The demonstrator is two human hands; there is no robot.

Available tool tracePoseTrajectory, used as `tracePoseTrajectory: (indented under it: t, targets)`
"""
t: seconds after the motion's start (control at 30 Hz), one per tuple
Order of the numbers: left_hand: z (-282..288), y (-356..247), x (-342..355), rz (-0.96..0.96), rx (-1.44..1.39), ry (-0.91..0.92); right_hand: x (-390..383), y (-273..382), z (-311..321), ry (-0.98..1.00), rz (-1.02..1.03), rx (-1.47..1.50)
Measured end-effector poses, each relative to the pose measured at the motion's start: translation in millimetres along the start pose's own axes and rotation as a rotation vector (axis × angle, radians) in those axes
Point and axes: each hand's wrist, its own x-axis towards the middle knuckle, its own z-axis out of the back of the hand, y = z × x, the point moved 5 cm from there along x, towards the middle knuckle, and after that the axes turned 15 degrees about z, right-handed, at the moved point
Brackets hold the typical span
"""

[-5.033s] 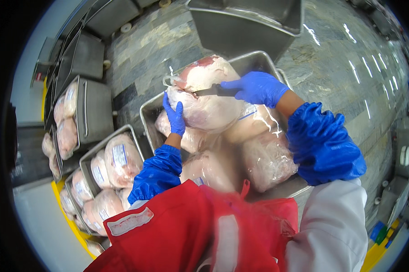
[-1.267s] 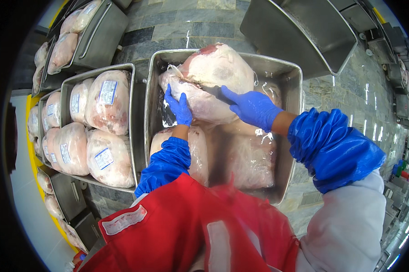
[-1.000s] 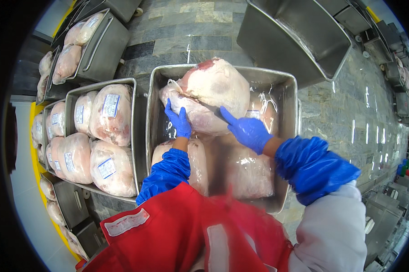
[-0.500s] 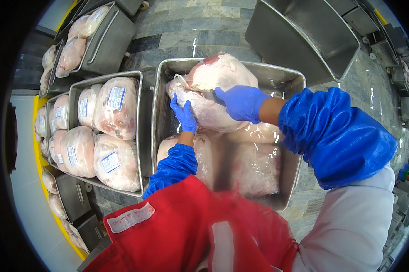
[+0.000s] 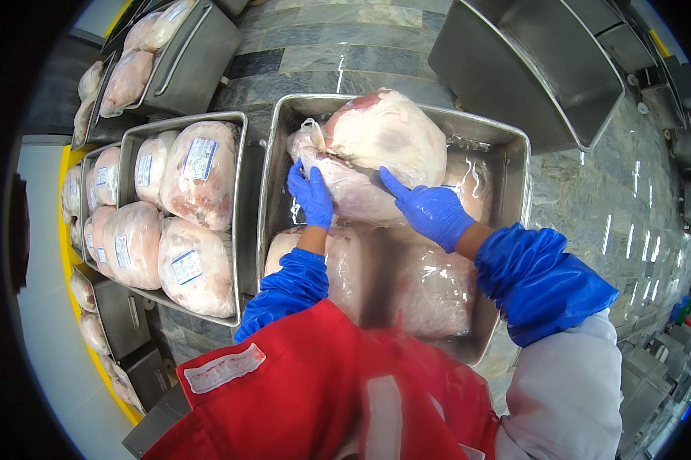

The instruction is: The person uses a knife to trim fat and connective tissue from large pieces of raw meat in a metal tray. They then remove plastic wrap from other packaged meat pieces and place them into a separate container.

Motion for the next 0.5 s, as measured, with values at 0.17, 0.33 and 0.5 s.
tracePoseTrajectory:
  t: [0.17, 0.33, 0.5]
  targets:
    - [2, -54, 30, -0.082, 0.311, 0.166, -2, 4, -29, -0.040, -0.053, 0.066]
    - [-9, -14, 98, 0.229, -0.677, 0.355, 4, 14, -8, -0.064, -0.098, 0.130]
    - [-16, -23, 89, 0.250, -0.358, 0.611, -21, 15, 50, 0.099, 0.013, 0.069]
